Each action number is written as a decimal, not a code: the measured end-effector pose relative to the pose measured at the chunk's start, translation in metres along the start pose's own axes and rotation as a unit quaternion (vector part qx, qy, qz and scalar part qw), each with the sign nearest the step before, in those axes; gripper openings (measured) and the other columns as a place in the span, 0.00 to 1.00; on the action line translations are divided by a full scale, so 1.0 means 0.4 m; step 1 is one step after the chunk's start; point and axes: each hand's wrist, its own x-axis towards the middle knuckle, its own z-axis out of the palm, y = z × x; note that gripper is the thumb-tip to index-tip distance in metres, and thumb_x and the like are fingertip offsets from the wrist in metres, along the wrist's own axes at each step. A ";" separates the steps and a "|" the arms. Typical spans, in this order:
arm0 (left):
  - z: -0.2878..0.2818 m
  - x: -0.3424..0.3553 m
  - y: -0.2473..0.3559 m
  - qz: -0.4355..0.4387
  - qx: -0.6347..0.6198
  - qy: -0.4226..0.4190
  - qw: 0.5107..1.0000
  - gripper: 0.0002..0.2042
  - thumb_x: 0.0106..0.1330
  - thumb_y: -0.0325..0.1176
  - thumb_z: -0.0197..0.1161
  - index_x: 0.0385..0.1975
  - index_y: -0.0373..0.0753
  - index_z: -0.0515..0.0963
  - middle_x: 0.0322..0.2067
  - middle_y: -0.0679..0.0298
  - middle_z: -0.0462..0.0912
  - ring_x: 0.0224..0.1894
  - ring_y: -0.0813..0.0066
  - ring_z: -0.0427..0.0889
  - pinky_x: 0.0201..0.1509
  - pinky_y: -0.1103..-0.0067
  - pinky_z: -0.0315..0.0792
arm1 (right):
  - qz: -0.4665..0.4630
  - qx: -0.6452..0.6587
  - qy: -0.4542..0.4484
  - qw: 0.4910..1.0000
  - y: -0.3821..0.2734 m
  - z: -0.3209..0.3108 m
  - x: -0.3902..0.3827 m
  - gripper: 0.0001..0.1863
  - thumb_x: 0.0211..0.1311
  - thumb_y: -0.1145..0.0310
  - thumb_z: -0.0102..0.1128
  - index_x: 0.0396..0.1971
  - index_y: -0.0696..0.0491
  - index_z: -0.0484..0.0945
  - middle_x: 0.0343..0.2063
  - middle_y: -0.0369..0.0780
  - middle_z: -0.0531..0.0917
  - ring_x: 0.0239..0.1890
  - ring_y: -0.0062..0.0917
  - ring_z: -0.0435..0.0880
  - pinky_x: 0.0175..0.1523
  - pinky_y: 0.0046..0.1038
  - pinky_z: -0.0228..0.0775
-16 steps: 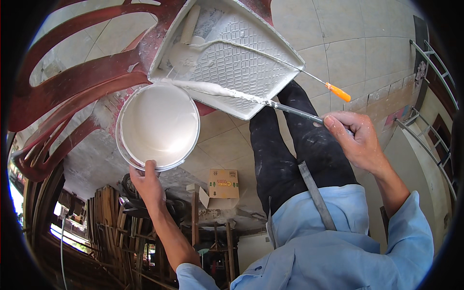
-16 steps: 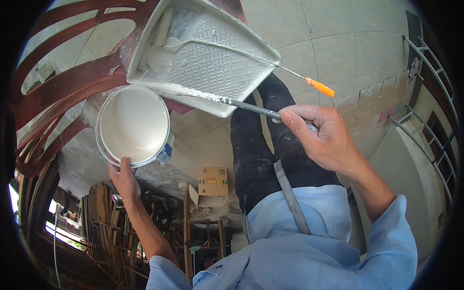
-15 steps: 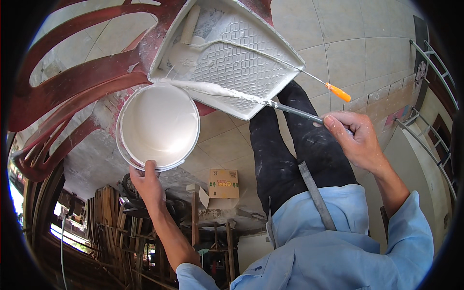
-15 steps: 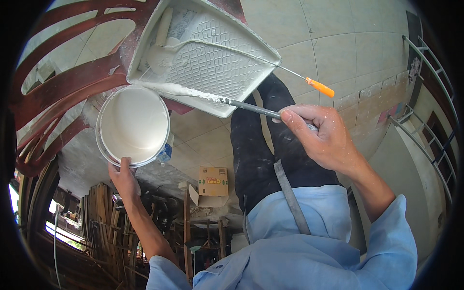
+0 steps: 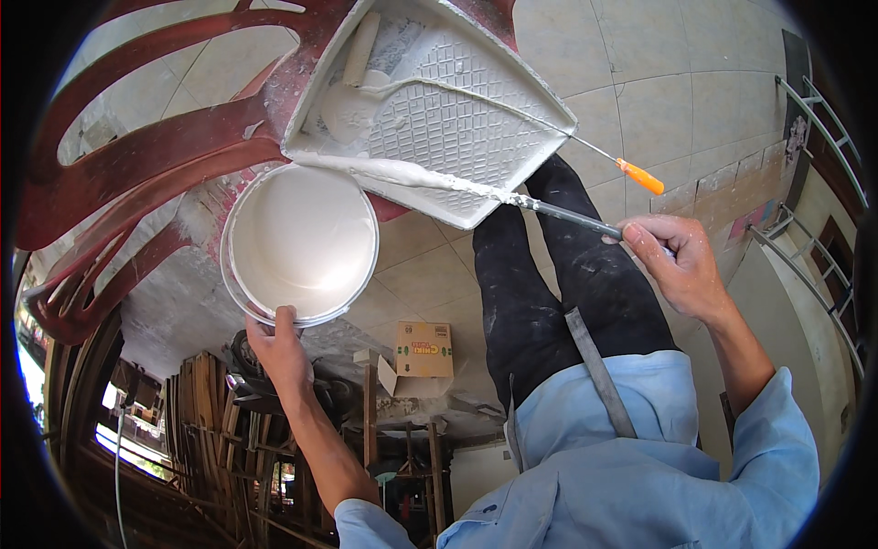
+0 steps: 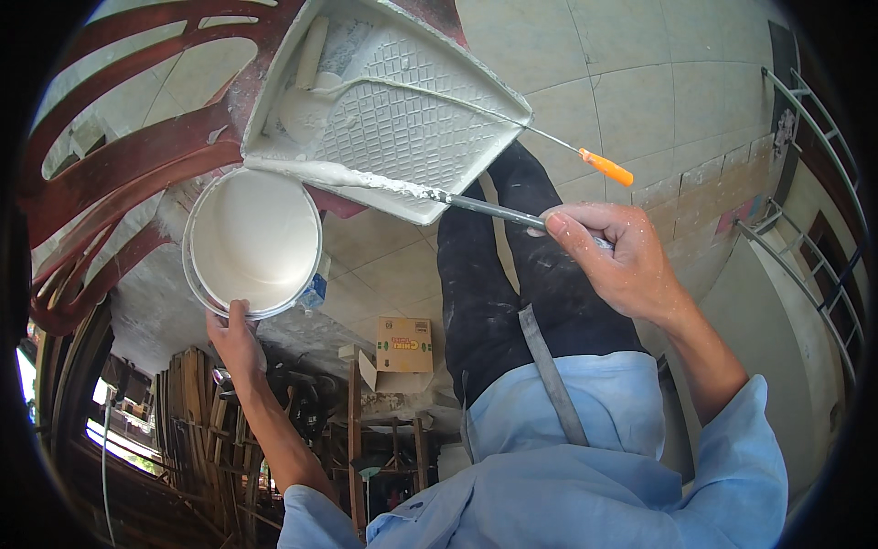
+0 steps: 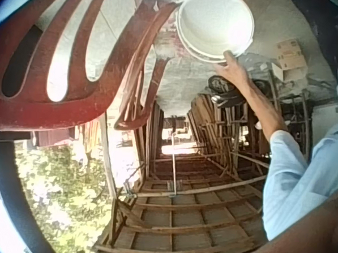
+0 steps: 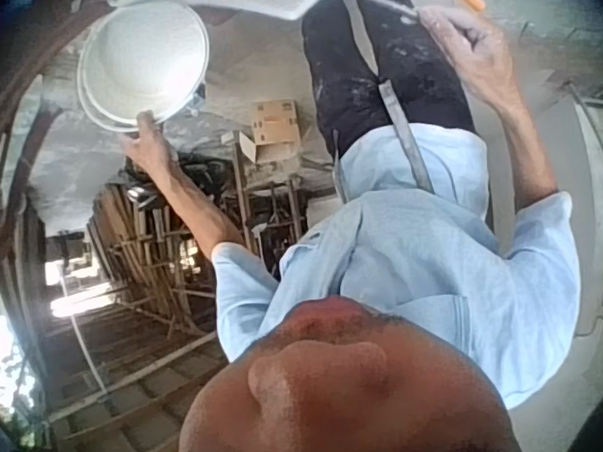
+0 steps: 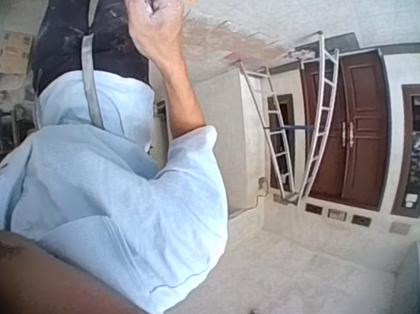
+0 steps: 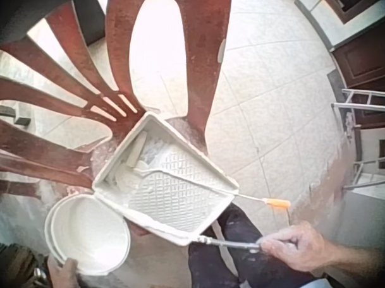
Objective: The recorder mixes paint in a bucket and pours it into a paint tray.
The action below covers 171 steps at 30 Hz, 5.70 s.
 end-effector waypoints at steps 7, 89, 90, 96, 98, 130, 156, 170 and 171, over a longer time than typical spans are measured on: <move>-0.002 -0.001 0.000 0.000 -0.006 -0.005 1.000 0.22 0.60 0.22 0.54 0.56 0.26 0.65 0.48 0.54 0.75 0.47 0.70 0.76 0.53 0.76 0.71 | -0.012 -0.052 0.000 0.999 0.006 -0.027 -0.021 0.15 0.68 0.64 0.53 0.33 0.61 0.82 0.14 0.30 0.65 0.19 0.12 0.60 0.24 0.21 0.50; -0.203 0.216 -0.358 0.072 -0.163 -0.079 0.981 0.25 0.58 0.23 0.54 0.59 0.26 0.64 0.53 0.56 0.74 0.52 0.71 0.73 0.59 0.78 0.64 | -0.097 0.116 -0.067 0.986 -0.083 0.788 0.255 0.17 0.53 0.65 0.66 0.34 0.59 0.70 0.24 0.36 0.75 0.27 0.16 0.75 0.37 0.22 0.72; -0.199 0.213 -0.352 0.074 -0.165 -0.081 0.980 0.25 0.58 0.23 0.54 0.59 0.26 0.64 0.53 0.56 0.74 0.52 0.71 0.73 0.59 0.78 0.64 | -0.101 0.101 -0.067 0.987 -0.090 0.782 0.258 0.17 0.52 0.65 0.66 0.34 0.59 0.70 0.24 0.36 0.75 0.27 0.17 0.75 0.36 0.23 0.71; -0.191 0.199 -0.325 0.083 -0.205 -0.071 0.973 0.27 0.58 0.22 0.54 0.61 0.27 0.63 0.55 0.55 0.72 0.55 0.69 0.72 0.62 0.76 0.62 | -0.137 0.065 -0.069 0.986 -0.137 0.772 0.279 0.16 0.50 0.66 0.65 0.33 0.59 0.70 0.22 0.36 0.74 0.25 0.19 0.74 0.33 0.25 0.69; -0.216 0.201 -0.341 0.086 -0.243 -0.066 0.964 0.28 0.57 0.21 0.53 0.62 0.28 0.61 0.56 0.55 0.71 0.55 0.68 0.72 0.62 0.76 0.62 | -0.150 0.066 -0.079 0.983 -0.162 0.783 0.283 0.16 0.50 0.66 0.65 0.32 0.58 0.70 0.21 0.37 0.74 0.25 0.20 0.74 0.33 0.26 0.69; -0.302 0.461 -0.380 0.088 -0.325 -0.002 0.942 0.26 0.58 0.20 0.52 0.60 0.31 0.61 0.55 0.56 0.70 0.58 0.65 0.70 0.65 0.71 0.62 | -0.226 -0.049 -0.185 0.955 -0.327 0.972 0.533 0.19 0.52 0.62 0.67 0.35 0.59 0.70 0.26 0.37 0.75 0.29 0.20 0.74 0.38 0.24 0.70; -0.028 -0.142 -0.674 -0.206 -0.248 0.104 0.941 0.14 0.67 0.41 0.61 0.40 0.37 0.71 0.35 0.70 0.75 0.40 0.83 0.73 0.46 0.81 0.68 | -0.013 -0.122 -0.112 0.986 0.015 0.176 0.273 0.27 0.62 0.52 0.62 0.48 0.61 0.72 0.37 0.44 0.82 0.39 0.25 0.81 0.44 0.27 0.75; 0.296 -0.652 -1.015 -0.289 -0.332 0.124 0.889 0.17 0.66 0.40 0.63 0.40 0.30 0.74 0.35 0.62 0.80 0.39 0.78 0.76 0.46 0.80 0.70 | -0.025 -0.429 0.110 0.896 0.329 -0.046 0.253 0.27 0.58 0.57 0.65 0.52 0.56 0.70 0.37 0.45 0.80 0.38 0.28 0.79 0.40 0.28 0.73; 0.301 -0.662 -1.020 -0.277 -0.344 0.125 0.888 0.17 0.66 0.40 0.63 0.39 0.30 0.74 0.34 0.62 0.80 0.38 0.78 0.77 0.45 0.80 0.70 | -0.040 -0.446 0.109 0.887 0.340 -0.043 0.247 0.27 0.59 0.57 0.65 0.52 0.56 0.69 0.38 0.45 0.79 0.37 0.27 0.79 0.39 0.28 0.73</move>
